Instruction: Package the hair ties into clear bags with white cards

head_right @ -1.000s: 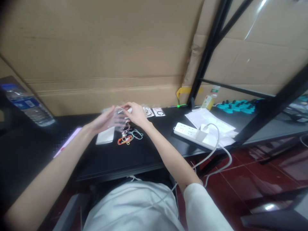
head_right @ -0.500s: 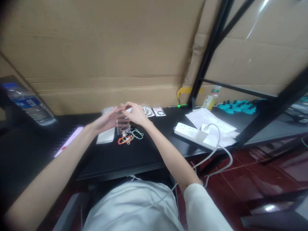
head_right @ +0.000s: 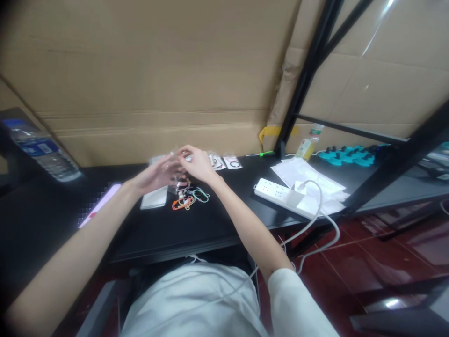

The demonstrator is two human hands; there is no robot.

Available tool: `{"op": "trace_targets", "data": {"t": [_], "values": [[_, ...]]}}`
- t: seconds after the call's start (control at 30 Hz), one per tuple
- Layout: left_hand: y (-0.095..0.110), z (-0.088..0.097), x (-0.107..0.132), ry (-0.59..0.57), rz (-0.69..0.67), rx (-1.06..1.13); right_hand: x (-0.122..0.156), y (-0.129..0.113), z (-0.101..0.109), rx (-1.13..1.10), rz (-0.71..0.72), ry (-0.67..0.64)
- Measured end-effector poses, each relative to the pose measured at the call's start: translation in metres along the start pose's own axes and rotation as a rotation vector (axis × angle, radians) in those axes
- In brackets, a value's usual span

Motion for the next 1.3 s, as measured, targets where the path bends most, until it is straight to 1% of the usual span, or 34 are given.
{"op": "trace_targets", "data": {"t": [0.1, 0.2, 0.27, 0.37, 0.43, 0.53, 0.63, 0.73, 0.87, 0.97, 1.03, 1.1, 1.2, 1.3], "values": [[0.004, 0.001, 0.003, 0.016, -0.003, -0.024, 0.000, 0.001, -0.003, -0.042, -0.012, -0.065], [0.006, 0.004, 0.004, 0.037, 0.000, -0.087, 0.001, 0.001, -0.005, -0.105, -0.056, -0.127], [0.006, 0.006, 0.004, 0.022, 0.005, -0.108, 0.001, 0.000, -0.005, -0.155, -0.096, -0.172], [0.004, 0.008, 0.003, -0.024, 0.020, -0.119, 0.003, 0.000, -0.007, -0.253, -0.165, -0.276], [0.002, 0.009, 0.003, -0.051, 0.026, -0.134, 0.004, -0.001, -0.007, -0.310, -0.178, -0.320], [0.003, 0.010, 0.004, -0.068, 0.025, -0.137, 0.003, -0.002, -0.003, -0.360, -0.166, -0.322], [0.004, 0.013, 0.005, -0.038, 0.020, -0.113, 0.003, -0.001, 0.001, -0.394, -0.163, -0.313], [0.004, 0.014, 0.006, -0.040, 0.012, -0.117, 0.005, -0.002, 0.001, -0.403, -0.177, -0.335], [0.000, 0.010, 0.004, -0.102, -0.001, -0.203, 0.013, -0.006, -0.008, -0.340, -0.181, -0.495], [-0.003, 0.006, 0.003, -0.151, -0.003, -0.282, 0.019, -0.003, -0.016, -0.255, -0.211, -0.598], [-0.004, 0.003, 0.003, -0.165, -0.010, -0.312, 0.024, -0.001, -0.020, -0.235, -0.241, -0.654], [-0.003, 0.003, 0.002, -0.156, -0.025, -0.332, 0.027, -0.004, -0.024, -0.262, -0.253, -0.703], [-0.001, 0.004, 0.002, -0.117, -0.056, -0.353, 0.029, -0.010, -0.025, -0.311, -0.258, -0.721], [-0.001, -0.001, 0.002, -0.143, -0.046, -0.360, 0.028, -0.012, -0.023, -0.295, -0.254, -0.699]]}}
Point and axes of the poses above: each hand's wrist, its own x-axis away from the middle knuckle, its own z-axis out of the back of the hand, y = z × x, the point moved 8 cm from there along -x, towards the middle knuckle, and after that the axes turned 5 degrees about y, right-handed, at the moved point
